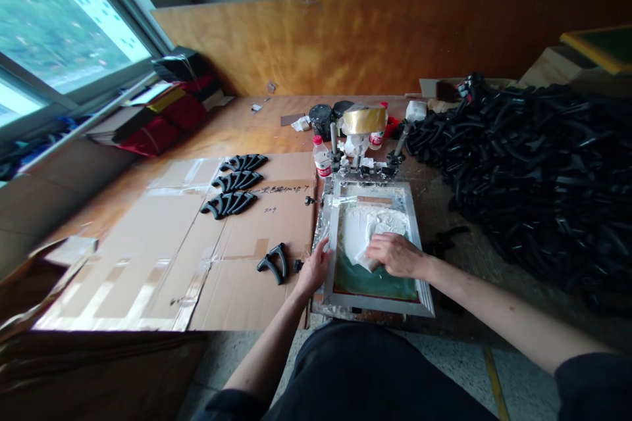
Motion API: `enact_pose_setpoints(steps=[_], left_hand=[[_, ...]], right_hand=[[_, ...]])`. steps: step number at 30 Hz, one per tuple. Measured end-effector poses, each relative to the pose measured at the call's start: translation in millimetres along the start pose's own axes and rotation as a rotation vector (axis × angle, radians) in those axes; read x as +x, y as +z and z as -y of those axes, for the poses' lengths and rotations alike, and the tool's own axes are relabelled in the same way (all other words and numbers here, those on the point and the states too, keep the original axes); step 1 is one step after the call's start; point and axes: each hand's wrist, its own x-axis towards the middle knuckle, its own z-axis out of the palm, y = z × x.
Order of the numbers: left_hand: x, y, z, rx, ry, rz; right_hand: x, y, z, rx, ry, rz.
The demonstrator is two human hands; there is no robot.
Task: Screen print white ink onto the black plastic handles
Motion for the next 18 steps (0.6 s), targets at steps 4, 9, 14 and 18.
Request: enact_pose_setpoints(steps=[4, 9, 14, 18], left_hand=[[0.7, 0.3, 0.2, -0.012, -0.021, 0.009], [-1.7, -0.7, -3.7, -0.056, -0.035, 0.006], [-9.4, -16.8, -22.2, -0.194, -0.035, 0.066], [-19.0, -41.6, -52.8, -0.403, -0.006, 0.125]], right_hand=[[6.0, 9.2, 0.4, -0.072, 0.147, -0.121], [-7.6, 28.6, 17.0, -0.102, 0.067, -0.153], [29.9, -4.3, -9.7, 0.030, 0.321, -0.286], [41.7, -49.3, -72.3, 0.210, 0.550, -0.435]])
